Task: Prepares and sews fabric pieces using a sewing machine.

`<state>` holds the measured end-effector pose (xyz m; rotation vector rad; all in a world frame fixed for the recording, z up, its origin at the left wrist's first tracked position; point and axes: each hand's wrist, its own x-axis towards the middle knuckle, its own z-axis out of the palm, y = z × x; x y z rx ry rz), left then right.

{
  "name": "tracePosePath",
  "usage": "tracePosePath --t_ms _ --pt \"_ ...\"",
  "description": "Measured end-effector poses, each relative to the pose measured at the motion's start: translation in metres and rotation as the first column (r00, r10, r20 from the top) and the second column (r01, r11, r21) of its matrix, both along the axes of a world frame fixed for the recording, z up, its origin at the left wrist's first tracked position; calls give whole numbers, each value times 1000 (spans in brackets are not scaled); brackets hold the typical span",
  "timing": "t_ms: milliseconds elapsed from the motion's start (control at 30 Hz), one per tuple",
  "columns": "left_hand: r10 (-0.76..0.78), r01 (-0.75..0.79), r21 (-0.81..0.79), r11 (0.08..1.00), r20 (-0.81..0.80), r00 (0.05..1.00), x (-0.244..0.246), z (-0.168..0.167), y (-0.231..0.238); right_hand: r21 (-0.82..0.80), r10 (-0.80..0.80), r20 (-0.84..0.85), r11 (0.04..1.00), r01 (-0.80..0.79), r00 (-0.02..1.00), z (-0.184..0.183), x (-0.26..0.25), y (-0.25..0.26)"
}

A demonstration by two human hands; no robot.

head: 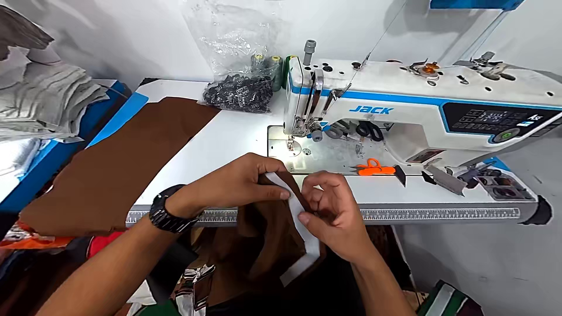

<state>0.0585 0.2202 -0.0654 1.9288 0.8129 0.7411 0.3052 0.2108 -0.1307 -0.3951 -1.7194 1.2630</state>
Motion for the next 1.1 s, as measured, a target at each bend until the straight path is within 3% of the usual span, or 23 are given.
tracePosePath --t_ms 67,133,267,367,433,533,600,667,767,900,1000,1100 --pt "76 -75 34 997 -53 996 -4 9 -7 -147 -88 133 983 107 987 -14 2 -12" --pt "152 -145 78 986 -97 984 -7 15 -11 -132 -152 232 974 186 961 -33 2 -17" --pt "118 -81 153 985 -253 960 -22 12 9 -193 -128 270 964 184 954 -48 2 -13" --pt "71 -46 110 993 -234 970 -35 -3 44 -247 -178 339 931 270 924 -48 6 6" --pt "53 -42 52 998 -212 976 -41 -23 74 -177 -276 438 907 383 855 -49 7 23" --pt "60 -61 3 998 -188 980 -45 -54 114 53 -446 591 853 519 672 -49 4 48" --pt "70 -46 120 992 -205 976 -46 -73 135 244 -566 633 794 557 528 -50 -1 59" --pt "92 2 343 939 -259 962 -46 -90 148 385 -646 620 745 545 445 -55 -6 63" --pt "162 108 624 774 -361 919 -44 -102 151 521 -720 547 693 499 428 -64 -10 62" --pt "282 243 758 606 -489 825 -39 -99 128 622 -747 494 661 419 445 -65 -15 57" --pt "359 292 753 589 -568 741 -35 -97 111 650 -745 524 663 372 412 -62 -18 54" --pt "429 219 747 628 -567 703 -25 -96 90 646 -736 544 674 358 404 -62 -17 56"
